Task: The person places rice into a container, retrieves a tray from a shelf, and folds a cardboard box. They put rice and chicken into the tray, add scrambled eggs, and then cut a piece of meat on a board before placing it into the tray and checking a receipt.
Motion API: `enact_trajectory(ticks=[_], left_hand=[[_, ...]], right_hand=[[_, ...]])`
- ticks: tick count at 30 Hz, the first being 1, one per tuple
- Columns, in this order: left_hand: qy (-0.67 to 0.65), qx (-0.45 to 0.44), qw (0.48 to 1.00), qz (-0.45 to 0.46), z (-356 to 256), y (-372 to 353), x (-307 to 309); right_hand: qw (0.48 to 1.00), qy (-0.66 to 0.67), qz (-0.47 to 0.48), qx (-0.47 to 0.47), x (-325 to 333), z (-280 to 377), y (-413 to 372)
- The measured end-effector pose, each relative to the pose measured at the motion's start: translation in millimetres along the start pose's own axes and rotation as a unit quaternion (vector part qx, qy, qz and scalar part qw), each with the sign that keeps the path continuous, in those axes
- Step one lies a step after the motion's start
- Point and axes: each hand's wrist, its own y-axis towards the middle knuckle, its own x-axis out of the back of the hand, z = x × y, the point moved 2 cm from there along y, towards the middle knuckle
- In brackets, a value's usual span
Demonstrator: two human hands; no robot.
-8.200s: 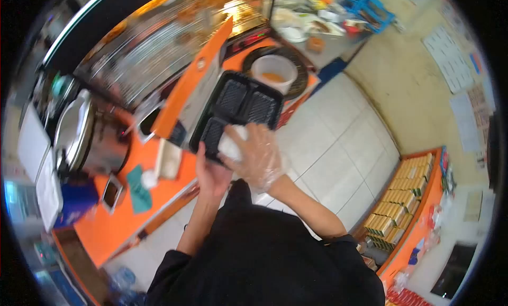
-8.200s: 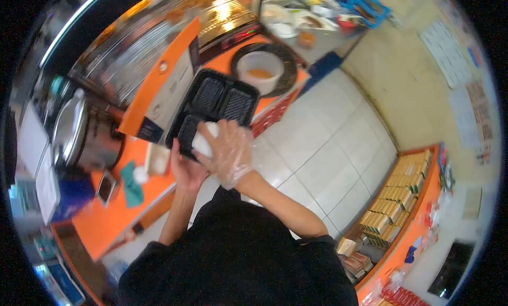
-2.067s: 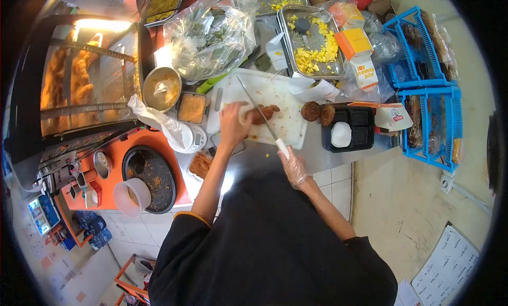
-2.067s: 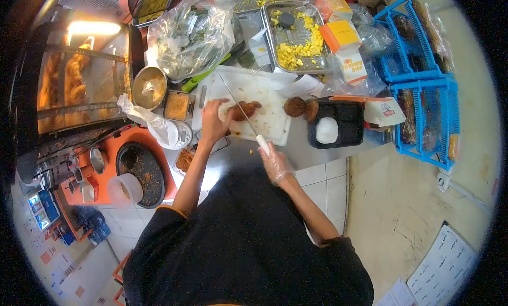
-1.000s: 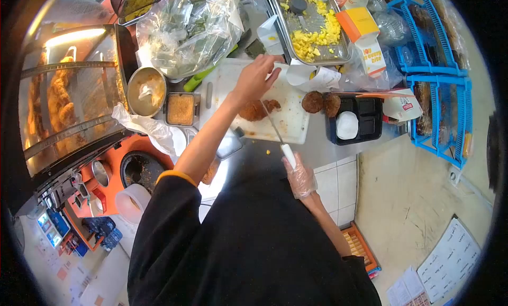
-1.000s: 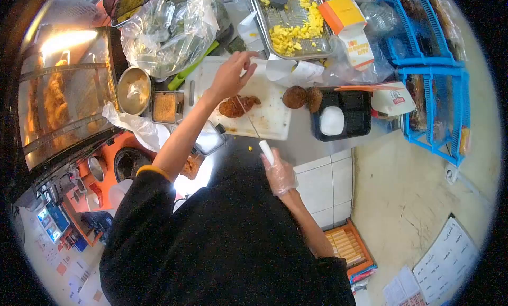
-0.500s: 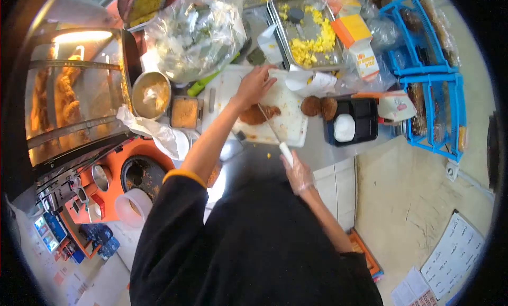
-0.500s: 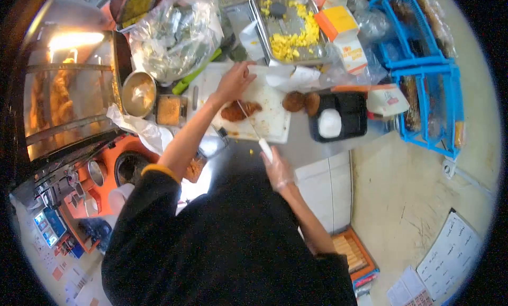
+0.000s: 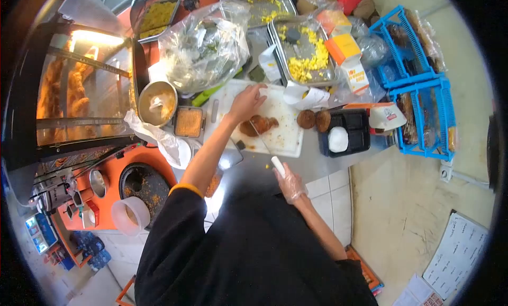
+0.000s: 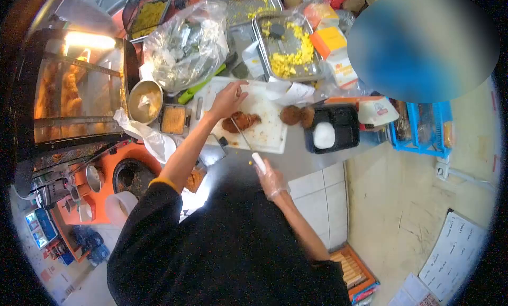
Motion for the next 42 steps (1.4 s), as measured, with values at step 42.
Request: enact_trajectory(ticks=[42], left_hand=[[-0.156,0.360,0.891,-0.230,-147,-436,86]], right_hand=[[0.743,-0.316,-0.018,0.590,1,81,160]])
